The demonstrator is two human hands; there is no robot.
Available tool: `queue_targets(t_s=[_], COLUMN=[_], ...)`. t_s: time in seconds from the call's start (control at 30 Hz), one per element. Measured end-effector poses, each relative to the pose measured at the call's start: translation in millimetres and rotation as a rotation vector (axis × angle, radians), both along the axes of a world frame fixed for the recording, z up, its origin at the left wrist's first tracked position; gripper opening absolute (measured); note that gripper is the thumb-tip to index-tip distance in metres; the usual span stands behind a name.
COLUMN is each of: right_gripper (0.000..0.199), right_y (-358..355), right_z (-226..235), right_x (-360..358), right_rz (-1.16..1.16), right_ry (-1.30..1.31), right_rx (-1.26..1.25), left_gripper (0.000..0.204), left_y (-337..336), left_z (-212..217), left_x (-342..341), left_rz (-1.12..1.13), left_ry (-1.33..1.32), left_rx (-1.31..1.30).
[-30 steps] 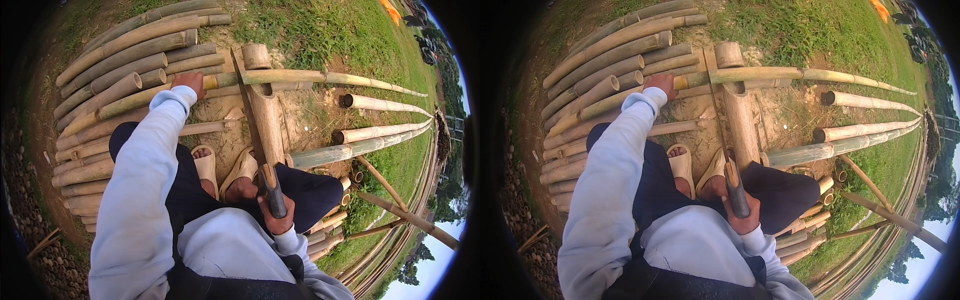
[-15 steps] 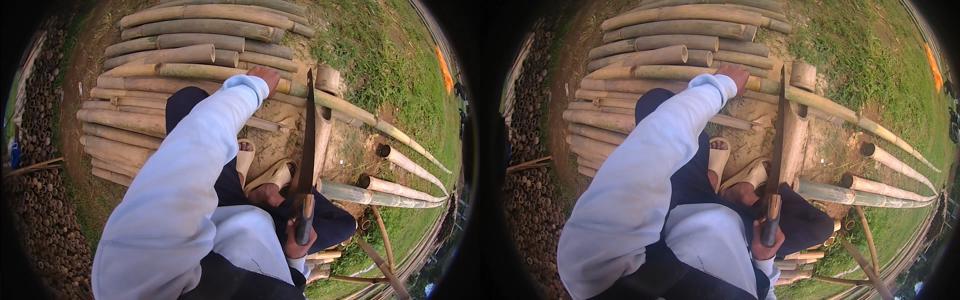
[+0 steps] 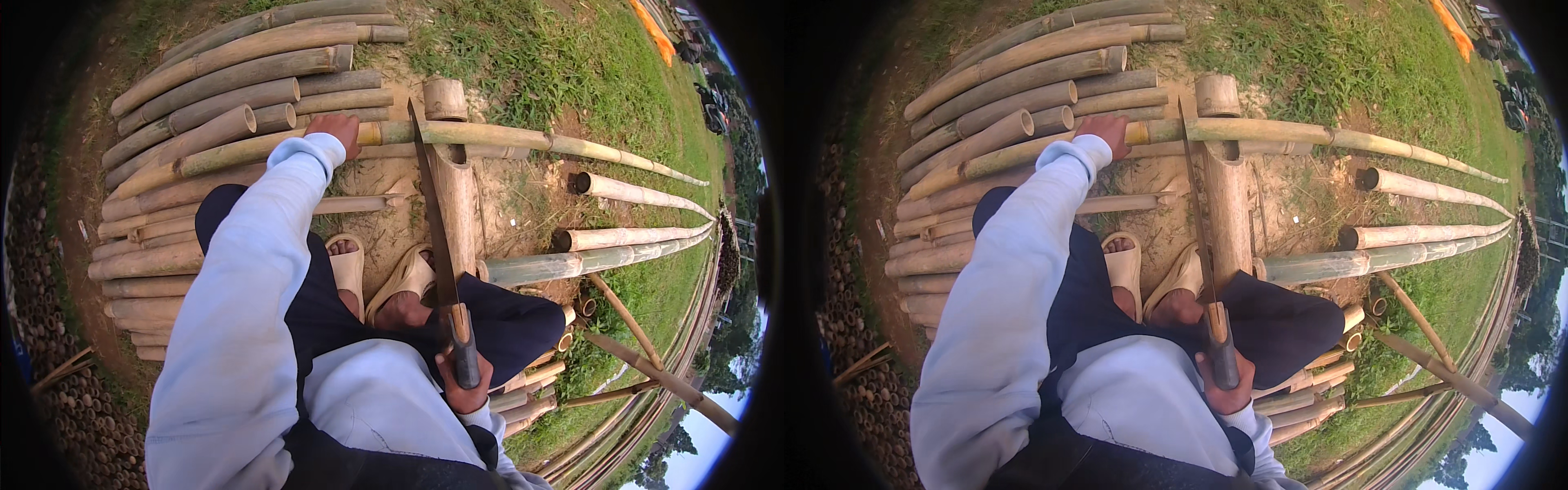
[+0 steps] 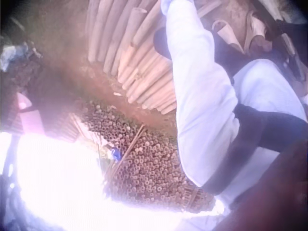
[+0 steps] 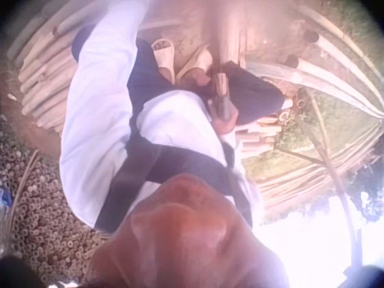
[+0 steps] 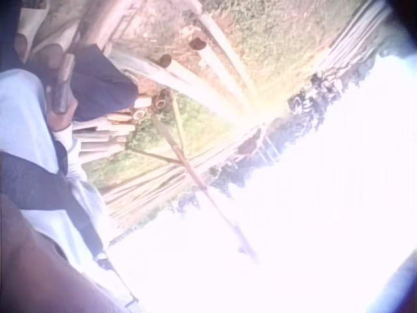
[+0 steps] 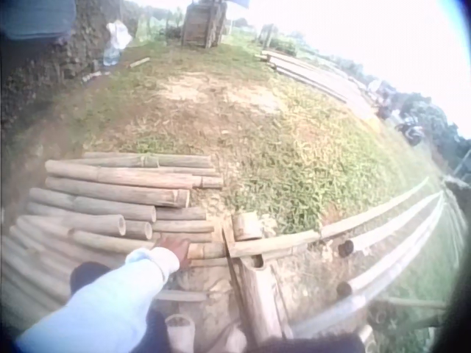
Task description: The person sits on the ground and uses a machete to chop bamboo poles into shorter sections. They repeatedly position each pole on a wooden support, strike it with the machete, and place the cut pieces into a growing pile.
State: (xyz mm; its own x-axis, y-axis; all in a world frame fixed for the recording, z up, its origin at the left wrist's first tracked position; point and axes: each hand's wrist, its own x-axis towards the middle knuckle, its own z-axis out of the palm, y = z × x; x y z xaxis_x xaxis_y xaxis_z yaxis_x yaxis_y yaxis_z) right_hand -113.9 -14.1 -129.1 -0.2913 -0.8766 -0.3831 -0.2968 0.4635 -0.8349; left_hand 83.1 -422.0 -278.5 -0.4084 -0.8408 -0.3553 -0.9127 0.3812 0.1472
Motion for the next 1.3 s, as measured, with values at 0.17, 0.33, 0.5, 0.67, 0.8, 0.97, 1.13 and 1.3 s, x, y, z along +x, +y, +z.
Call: queue_targets(t_s=[0.17,0.33,0.5,0.67,0.8,0.97,1.13,1.3], right_gripper=[0.016,0.019,0.030,0.019,0.023,0.022,0.037,0.018], right_y=[-102,-198,-26,-67,-196,-143,18,-110], right_z=[-71,-105,-22,-31,-111,-84,-3,-96], right_x=[-12,1,0,-7,-6,-11,-11,-16], right_rz=[-0.023,-0.006,0.015,-0.014,0.004,0.072,0.063,0.001], right_ry=[-0.036,0.004,-0.045,-0.036,0.080,0.008,0.024,-0.009], right_rx=[-0.119,-0.221,-0.089,-0.109,-0.247,-0.120,0.029,-0.126], left_gripper=[0.039,0.044,0.042,0.039,0.039,0.039,0.040,0.038], left_y=[0,-6,0,0,-2,0,5,4], left_z=[0,4,-7,-6,1,3,3,0], left_x=[-5,-4,6,-3,-9,0,-1,-9], left_rz=[0.015,-0.007,0.019,0.022,0.005,-0.001,0.017,0.023], left_ry=[-0.003,-0.017,-0.039,-0.025,0.023,-0.039,-0.027,-0.032], left_rx=[0.026,0.015,-0.001,-0.021,-0.032,0.011,-0.023,-0.004])
